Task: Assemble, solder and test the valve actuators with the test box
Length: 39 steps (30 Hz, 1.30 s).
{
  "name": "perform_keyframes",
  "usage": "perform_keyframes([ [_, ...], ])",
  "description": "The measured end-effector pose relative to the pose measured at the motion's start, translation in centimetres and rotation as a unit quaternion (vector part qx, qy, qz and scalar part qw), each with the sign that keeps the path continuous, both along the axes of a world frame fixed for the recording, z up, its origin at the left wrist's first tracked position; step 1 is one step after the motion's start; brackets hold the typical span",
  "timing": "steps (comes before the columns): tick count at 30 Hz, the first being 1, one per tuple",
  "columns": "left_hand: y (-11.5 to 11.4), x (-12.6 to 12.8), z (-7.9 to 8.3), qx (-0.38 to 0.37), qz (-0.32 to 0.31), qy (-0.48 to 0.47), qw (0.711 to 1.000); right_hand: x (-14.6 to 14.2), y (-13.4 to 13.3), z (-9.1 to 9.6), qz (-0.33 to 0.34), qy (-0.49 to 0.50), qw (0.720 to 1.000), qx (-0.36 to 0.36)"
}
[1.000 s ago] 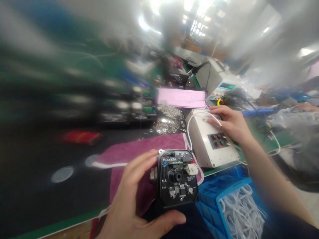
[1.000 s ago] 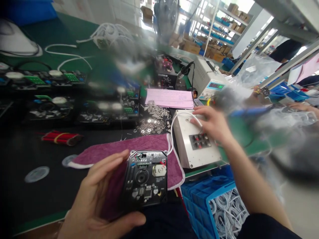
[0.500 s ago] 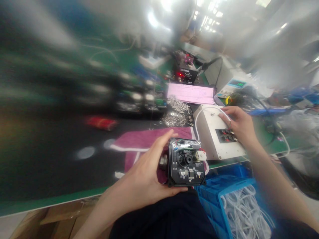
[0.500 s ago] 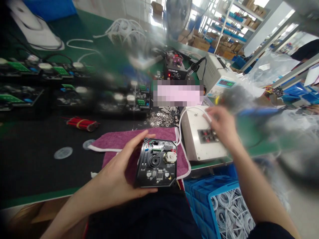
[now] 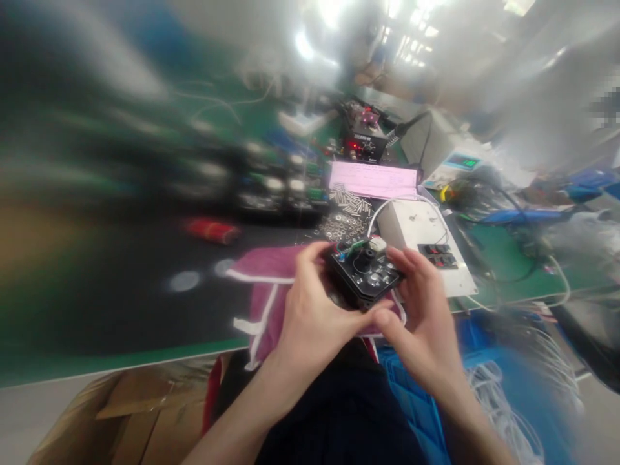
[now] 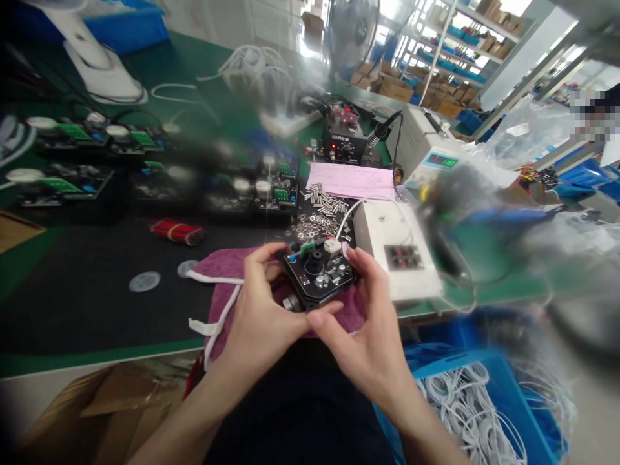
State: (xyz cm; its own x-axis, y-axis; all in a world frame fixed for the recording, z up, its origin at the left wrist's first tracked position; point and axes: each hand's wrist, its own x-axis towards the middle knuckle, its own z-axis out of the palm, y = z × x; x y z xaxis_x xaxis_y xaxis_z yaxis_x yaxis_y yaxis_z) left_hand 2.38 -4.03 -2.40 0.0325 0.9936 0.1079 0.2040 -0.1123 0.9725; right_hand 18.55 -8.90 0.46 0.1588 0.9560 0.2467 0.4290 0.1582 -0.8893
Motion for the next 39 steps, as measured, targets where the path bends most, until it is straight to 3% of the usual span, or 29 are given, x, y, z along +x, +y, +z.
perform_keyframes([
  [5,-0.1,0.0,-0.3,0.022,0.010,0.024,0.999,-1.9,2.3,-2.1,-0.045,0.028,0.999,0.005],
  [9,0.8,-1.8,-0.2,0.013,-0.069,-0.030,0.997,-1.5,3.7,-2.3,-0.035,0.032,0.999,0.020],
  [18,5.2,-5.2,1.1,-0.046,-0.245,-0.111,0.962,-1.5,5.7,-0.7,0.046,0.179,0.982,0.030],
  [22,6.3,-4.9,0.6,-0.030,-0.233,-0.125,0.964,-1.5,6.8,-2.0,0.086,0.243,0.966,0.005],
  [28,6.5,-3.5,-1.1,-0.048,-0.185,-0.164,0.968,-2.1,8.1,-4.9,0.044,0.323,0.945,-0.015],
  [33,6.9,-2.8,-1.5,-0.080,-0.148,-0.171,0.971,-2.5,8.9,-5.5,0.009,0.346,0.938,-0.036],
  [39,7.1,-2.8,-1.8,-0.065,-0.157,-0.207,0.963,-2.6,9.2,-5.4,0.007,0.339,0.939,-0.050],
])
